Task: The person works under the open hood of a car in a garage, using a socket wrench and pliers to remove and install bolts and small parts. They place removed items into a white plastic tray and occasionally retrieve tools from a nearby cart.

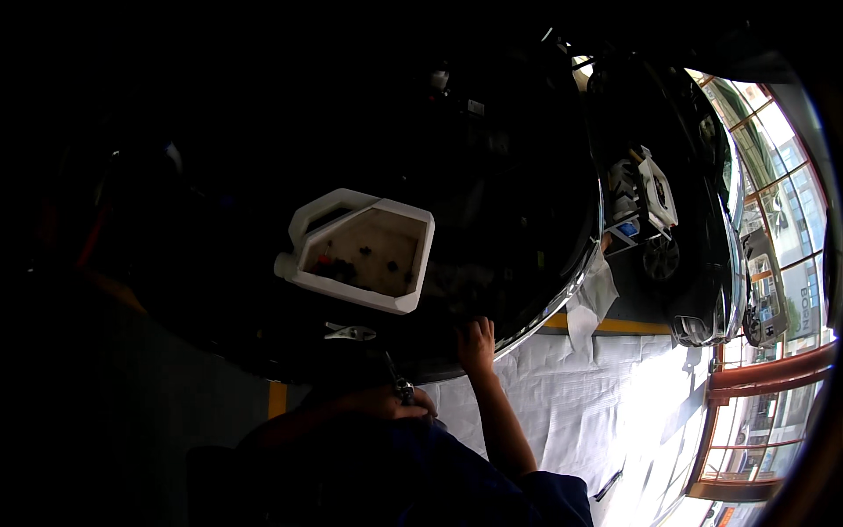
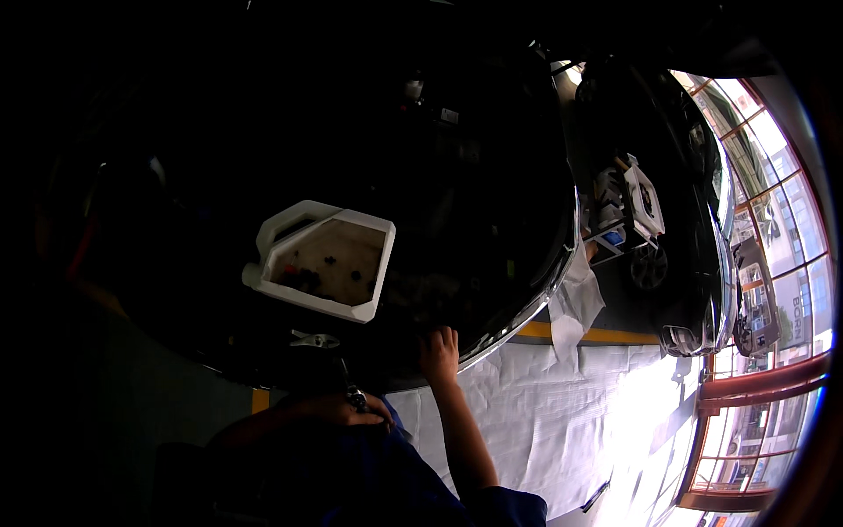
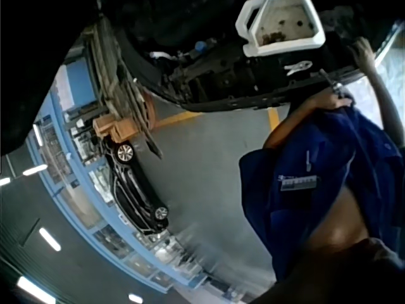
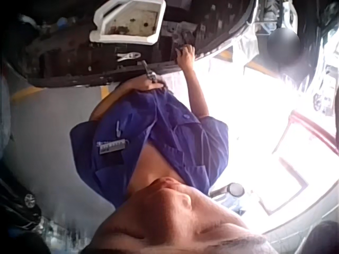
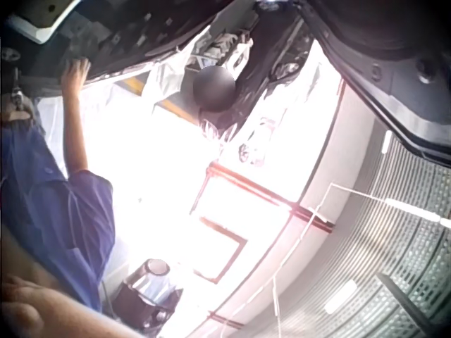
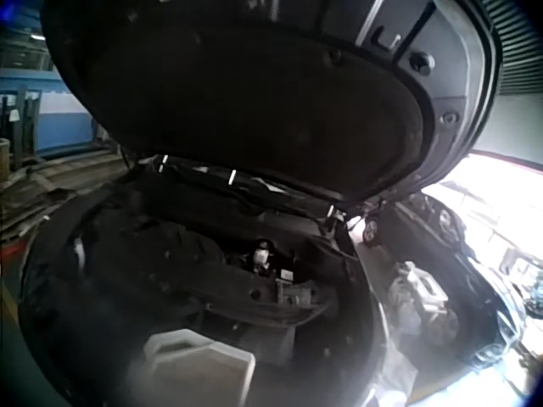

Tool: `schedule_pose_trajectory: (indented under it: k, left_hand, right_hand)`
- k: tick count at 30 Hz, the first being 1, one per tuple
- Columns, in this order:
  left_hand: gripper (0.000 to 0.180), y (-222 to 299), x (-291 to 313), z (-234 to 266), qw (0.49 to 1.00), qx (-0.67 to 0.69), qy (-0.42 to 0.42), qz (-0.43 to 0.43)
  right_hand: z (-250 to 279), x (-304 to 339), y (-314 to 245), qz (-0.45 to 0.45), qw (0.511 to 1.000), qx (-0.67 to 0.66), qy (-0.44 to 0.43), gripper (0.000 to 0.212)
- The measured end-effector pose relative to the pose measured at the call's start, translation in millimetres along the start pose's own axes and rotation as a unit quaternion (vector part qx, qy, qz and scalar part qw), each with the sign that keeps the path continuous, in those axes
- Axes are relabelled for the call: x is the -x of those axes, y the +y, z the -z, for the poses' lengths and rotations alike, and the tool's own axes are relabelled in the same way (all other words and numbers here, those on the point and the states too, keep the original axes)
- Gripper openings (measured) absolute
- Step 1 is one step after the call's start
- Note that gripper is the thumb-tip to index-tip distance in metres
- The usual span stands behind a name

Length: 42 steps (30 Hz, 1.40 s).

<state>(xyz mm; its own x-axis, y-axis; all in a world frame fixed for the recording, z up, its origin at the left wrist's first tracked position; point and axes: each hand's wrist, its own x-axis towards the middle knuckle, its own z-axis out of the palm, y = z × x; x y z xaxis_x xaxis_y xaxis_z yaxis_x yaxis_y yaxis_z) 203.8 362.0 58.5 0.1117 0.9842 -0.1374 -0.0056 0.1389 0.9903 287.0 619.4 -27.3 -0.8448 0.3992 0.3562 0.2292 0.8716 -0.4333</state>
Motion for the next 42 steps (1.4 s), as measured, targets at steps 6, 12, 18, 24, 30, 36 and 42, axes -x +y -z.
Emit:
schedule_pose_trajectory:
  k: [6, 12, 18, 24, 30, 36, 42]
  left_hand:
    - [0.031, 0.5, -3.6, -1.6, 0.999, 0.034, -0.010, 0.002]
    - [0.030, -4.2, -5.3, -2.9, 1.000, 0.027, -0.002, -0.004]
    - [0.030, -7.2, -2.1, -4.5, 0.998, 0.036, 0.055, 0.002]
    - [0.031, 11.0, 2.6, -13.8, 0.912, 0.300, 0.278, -0.032]
    - [0.040, 11.0, 5.3, -17.2, 0.899, 0.261, 0.333, -0.113]
    - [0.029, -6.4, 17.5, -25.6, 0.909, 0.156, 0.379, -0.080]
    - [0.010, 1.4, 15.3, -26.4, 0.894, 0.140, 0.421, -0.059]
  right_hand:
    - [8.6, -6.5, -14.9, -0.029, 0.999, -0.021, 0.016, 0.018]
    - [9.3, -4.7, -1.5, 0.010, 0.999, -0.049, -0.007, 0.015]
    - [27.7, -6.0, -9.9, -0.090, 0.982, -0.153, 0.071, 0.015]
    - [78.6, 11.3, -90.4, -0.296, 0.629, -0.718, -0.026, 0.019]
    - [85.5, 24.4, -141.8, -0.207, 0.705, -0.675, -0.069, 0.013]
    - [84.1, 39.7, -142.8, -0.272, 0.687, -0.649, -0.181, 0.016]
    - [89.2, 39.3, -148.3, -0.286, 0.733, -0.586, -0.192, 0.025]
